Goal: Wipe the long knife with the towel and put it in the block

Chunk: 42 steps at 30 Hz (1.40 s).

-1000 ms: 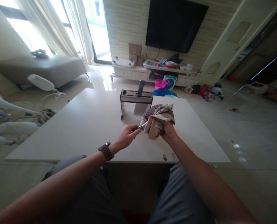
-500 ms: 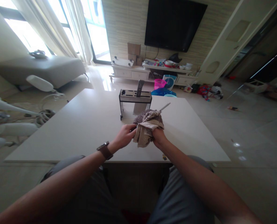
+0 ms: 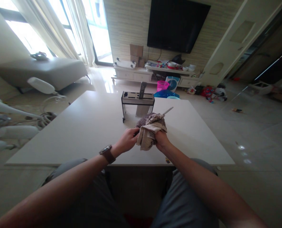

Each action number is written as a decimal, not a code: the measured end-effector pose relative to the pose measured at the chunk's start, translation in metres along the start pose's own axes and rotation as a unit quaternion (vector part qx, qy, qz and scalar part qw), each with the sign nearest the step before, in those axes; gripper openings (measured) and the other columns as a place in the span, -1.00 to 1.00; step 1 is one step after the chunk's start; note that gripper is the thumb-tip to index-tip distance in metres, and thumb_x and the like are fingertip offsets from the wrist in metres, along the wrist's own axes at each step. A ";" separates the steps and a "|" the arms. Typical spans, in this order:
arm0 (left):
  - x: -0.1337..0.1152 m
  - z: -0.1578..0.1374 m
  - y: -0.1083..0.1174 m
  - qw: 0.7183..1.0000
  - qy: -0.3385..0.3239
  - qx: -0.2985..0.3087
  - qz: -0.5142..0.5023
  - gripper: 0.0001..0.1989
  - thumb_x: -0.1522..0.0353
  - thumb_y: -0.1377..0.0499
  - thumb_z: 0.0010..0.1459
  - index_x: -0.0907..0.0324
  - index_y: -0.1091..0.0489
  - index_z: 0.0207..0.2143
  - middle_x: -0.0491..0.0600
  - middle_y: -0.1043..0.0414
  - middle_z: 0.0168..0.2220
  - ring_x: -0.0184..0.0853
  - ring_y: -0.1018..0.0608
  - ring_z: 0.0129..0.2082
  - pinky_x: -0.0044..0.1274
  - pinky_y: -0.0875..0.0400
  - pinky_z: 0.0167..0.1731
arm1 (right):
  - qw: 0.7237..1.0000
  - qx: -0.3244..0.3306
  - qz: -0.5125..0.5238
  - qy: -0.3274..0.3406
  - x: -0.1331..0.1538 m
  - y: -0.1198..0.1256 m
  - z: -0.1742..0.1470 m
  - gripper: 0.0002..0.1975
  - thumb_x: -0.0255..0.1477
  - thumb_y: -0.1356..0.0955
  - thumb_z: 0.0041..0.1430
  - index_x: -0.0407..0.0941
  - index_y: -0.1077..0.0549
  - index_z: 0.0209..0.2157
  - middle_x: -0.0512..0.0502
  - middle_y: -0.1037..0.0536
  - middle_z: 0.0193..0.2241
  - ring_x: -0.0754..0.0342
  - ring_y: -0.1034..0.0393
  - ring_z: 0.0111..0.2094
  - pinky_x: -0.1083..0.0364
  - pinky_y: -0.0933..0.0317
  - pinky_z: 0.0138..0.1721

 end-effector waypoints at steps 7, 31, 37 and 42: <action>0.000 0.002 0.001 1.000 0.004 -0.005 -0.016 -0.61 0.18 -0.13 0.27 0.29 -0.50 -0.45 -0.09 -0.39 -0.52 -0.39 -0.31 -0.47 -0.56 -0.21 -0.46 | 1.000 -0.015 -0.007 0.018 -0.002 0.001 0.000 -0.65 -0.40 -0.59 -0.17 0.00 -0.57 -0.27 0.04 -0.69 -0.28 -0.06 -0.59 -0.05 -0.09 -0.41 0.15; 0.004 0.002 -0.002 1.000 0.014 0.010 -0.023 -0.61 0.17 -0.10 0.28 0.31 -0.51 -0.38 -0.08 -0.40 -0.48 -0.36 -0.32 -0.44 -0.54 -0.18 -0.44 | 1.000 -0.001 -0.016 0.009 -0.001 0.001 0.000 -0.67 -0.39 -0.58 -0.16 0.01 -0.54 -0.29 0.04 -0.67 -0.25 -0.03 -0.58 -0.08 -0.11 -0.40 0.16; 0.006 0.002 -0.002 0.999 0.017 0.005 -0.029 -0.61 0.16 -0.11 0.28 0.28 -0.48 -0.42 -0.09 -0.38 -0.50 -0.38 -0.31 -0.45 -0.55 -0.15 -0.48 | 1.000 -0.009 -0.013 -0.004 0.000 -0.001 -0.002 -0.65 -0.39 -0.57 -0.17 -0.02 -0.55 -0.27 0.02 -0.68 -0.24 -0.04 -0.57 -0.06 -0.11 -0.38 0.19; 0.006 0.002 -0.002 0.999 0.018 0.008 -0.025 -0.61 0.16 -0.11 0.29 0.30 -0.50 -0.40 -0.09 -0.39 -0.49 -0.38 -0.31 -0.45 -0.55 -0.16 -0.47 | 1.000 -0.002 -0.010 0.003 -0.001 0.000 -0.001 -0.67 -0.43 -0.58 -0.17 0.01 -0.56 -0.29 0.03 -0.68 -0.26 -0.09 -0.58 -0.03 -0.14 -0.38 0.20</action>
Point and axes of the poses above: each hand's wrist, its own z-axis towards the middle knuckle, its own y-axis out of the back of the hand, x = y × z, the point moved 1 cm from there along z, towards the middle knuckle
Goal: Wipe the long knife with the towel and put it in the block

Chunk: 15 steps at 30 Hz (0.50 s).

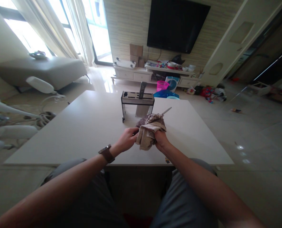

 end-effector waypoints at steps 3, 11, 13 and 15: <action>0.000 0.000 0.000 1.000 -0.002 0.000 -0.002 -0.60 0.16 -0.10 0.30 0.30 -0.52 -0.38 -0.08 -0.41 -0.47 -0.37 -0.33 -0.44 -0.55 -0.17 -0.46 | 1.000 -0.002 0.002 -0.003 -0.002 0.002 0.002 -0.68 -0.43 -0.58 -0.18 0.01 -0.57 -0.30 0.02 -0.68 -0.27 -0.12 -0.58 -0.01 -0.16 -0.39 0.20; -0.002 0.000 0.001 1.000 -0.001 0.003 0.002 -0.60 0.17 -0.10 0.29 0.30 -0.51 -0.39 -0.07 -0.44 -0.46 -0.36 -0.35 -0.43 -0.54 -0.20 -0.44 | 1.000 0.010 -0.018 0.001 -0.002 0.002 0.003 -0.69 -0.40 -0.57 -0.13 0.00 -0.57 -0.27 -0.01 -0.68 -0.23 -0.12 -0.57 0.02 -0.15 -0.40 0.18; -0.002 0.000 0.001 1.000 -0.002 0.004 -0.001 -0.60 0.17 -0.09 0.29 0.30 -0.52 -0.38 -0.06 -0.45 -0.44 -0.36 -0.36 -0.42 -0.54 -0.21 -0.43 | 1.000 0.008 -0.018 -0.005 -0.001 0.001 0.002 -0.68 -0.39 -0.58 -0.15 0.01 -0.56 -0.28 -0.01 -0.68 -0.23 -0.12 -0.57 0.02 -0.16 -0.41 0.17; -0.001 0.000 0.001 1.000 -0.003 0.004 0.001 -0.60 0.17 -0.09 0.30 0.30 -0.51 -0.38 -0.06 -0.45 -0.44 -0.36 -0.35 -0.42 -0.54 -0.21 -0.42 | 1.000 0.005 -0.016 -0.006 0.000 0.001 0.002 -0.68 -0.37 -0.58 -0.17 0.01 -0.56 -0.30 0.00 -0.68 -0.25 -0.12 -0.57 0.00 -0.16 -0.42 0.17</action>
Point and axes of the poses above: each hand's wrist, its own z-axis towards the middle knuckle, its own y-axis out of the back of the hand, x = y × z, the point moved 1 cm from there along z, towards the middle knuckle
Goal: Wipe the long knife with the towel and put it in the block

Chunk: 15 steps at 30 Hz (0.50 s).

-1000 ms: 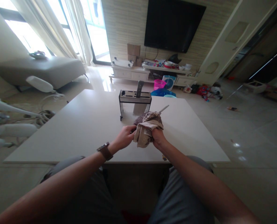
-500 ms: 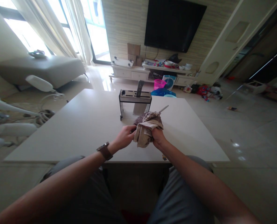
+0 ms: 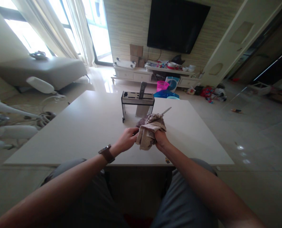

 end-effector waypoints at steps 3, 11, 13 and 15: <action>0.000 0.000 0.000 1.000 -0.001 -0.003 0.006 -0.60 0.17 -0.09 0.30 0.30 -0.50 -0.40 -0.07 -0.42 -0.47 -0.36 -0.34 -0.43 -0.54 -0.20 -0.44 | 1.000 -0.001 -0.004 0.008 0.001 0.000 -0.001 -0.67 -0.37 -0.57 -0.18 0.01 -0.55 -0.29 -0.01 -0.67 -0.26 -0.12 -0.57 -0.02 -0.17 -0.41 0.16; -0.004 0.000 0.000 1.000 0.005 -0.001 0.001 -0.59 0.16 -0.10 0.28 0.31 -0.54 -0.37 -0.05 -0.45 -0.46 -0.35 -0.36 -0.43 -0.54 -0.24 -0.43 | 1.000 0.008 -0.003 0.007 0.001 0.000 -0.001 -0.66 -0.38 -0.56 -0.16 0.01 -0.54 -0.27 -0.01 -0.66 -0.25 -0.11 -0.56 -0.04 -0.18 -0.38 0.19; -0.003 0.000 0.000 1.000 0.003 -0.002 -0.001 -0.59 0.16 -0.10 0.29 0.31 -0.54 -0.38 -0.05 -0.46 -0.45 -0.35 -0.37 -0.43 -0.54 -0.26 -0.42 | 1.000 0.002 -0.004 0.000 0.001 0.001 -0.001 -0.66 -0.37 -0.57 -0.18 0.02 -0.54 -0.28 -0.01 -0.66 -0.25 -0.11 -0.55 -0.03 -0.18 -0.37 0.20; -0.003 0.000 0.001 1.000 0.002 -0.003 0.001 -0.59 0.16 -0.10 0.29 0.31 -0.55 -0.38 -0.05 -0.46 -0.46 -0.35 -0.37 -0.43 -0.54 -0.25 -0.43 | 1.000 0.001 -0.002 -0.003 0.000 0.001 0.000 -0.66 -0.37 -0.58 -0.18 0.02 -0.54 -0.29 0.00 -0.66 -0.25 -0.11 -0.55 -0.03 -0.17 -0.37 0.21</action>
Point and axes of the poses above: each hand's wrist, its own z-axis towards the middle knuckle, its own y-axis out of the back of the hand, x = y × z, the point moved 1 cm from there along z, towards the middle knuckle
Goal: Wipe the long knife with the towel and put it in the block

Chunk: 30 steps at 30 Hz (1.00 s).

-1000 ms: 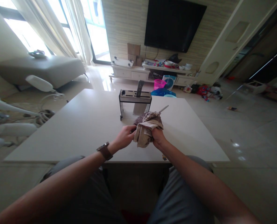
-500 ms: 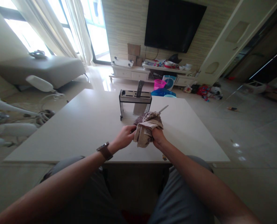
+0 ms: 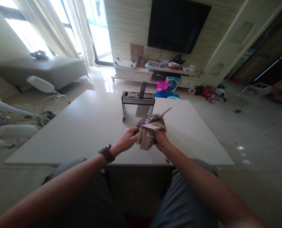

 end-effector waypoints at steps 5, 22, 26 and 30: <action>0.000 0.000 0.000 1.000 0.003 0.001 0.004 -0.59 0.16 -0.10 0.28 0.31 -0.55 -0.38 -0.07 -0.44 -0.47 -0.36 -0.35 -0.44 -0.55 -0.23 -0.44 | 1.000 0.000 0.009 0.006 0.001 -0.001 -0.001 -0.65 -0.38 -0.60 -0.20 0.02 -0.54 -0.31 0.00 -0.67 -0.25 -0.11 -0.55 -0.04 -0.17 -0.36 0.24; 0.002 0.000 0.000 1.000 -0.001 -0.001 0.000 -0.61 0.17 -0.11 0.29 0.30 -0.54 -0.37 -0.05 -0.49 -0.44 -0.34 -0.40 -0.42 -0.55 -0.26 -0.44 | 1.000 -0.002 0.016 -0.003 0.002 -0.001 -0.002 -0.66 -0.39 -0.58 -0.21 -0.02 -0.53 -0.31 -0.01 -0.67 -0.25 -0.10 -0.56 -0.06 -0.16 -0.35 0.23; 0.004 0.001 -0.001 1.000 -0.004 -0.002 0.004 -0.61 0.18 -0.10 0.30 0.30 -0.54 -0.36 -0.05 -0.50 -0.43 -0.35 -0.39 -0.42 -0.55 -0.25 -0.43 | 1.000 -0.005 0.000 -0.002 0.001 0.000 -0.001 -0.68 -0.38 -0.57 -0.17 -0.01 -0.54 -0.30 -0.02 -0.68 -0.25 -0.11 -0.56 -0.03 -0.19 -0.35 0.23; 0.003 0.000 -0.001 1.000 -0.001 -0.005 -0.002 -0.61 0.17 -0.13 0.28 0.29 -0.53 -0.40 -0.06 -0.48 -0.46 -0.36 -0.38 -0.44 -0.56 -0.23 -0.44 | 1.000 -0.002 -0.003 -0.001 -0.001 0.001 0.000 -0.64 -0.35 -0.59 -0.16 0.01 -0.55 -0.26 -0.03 -0.67 -0.23 -0.12 -0.55 0.00 -0.19 -0.37 0.22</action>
Point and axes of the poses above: each hand's wrist, its own z-axis towards the middle knuckle, its own y-axis out of the back of the hand, x = y × z, the point moved 1 cm from there along z, towards the middle knuckle
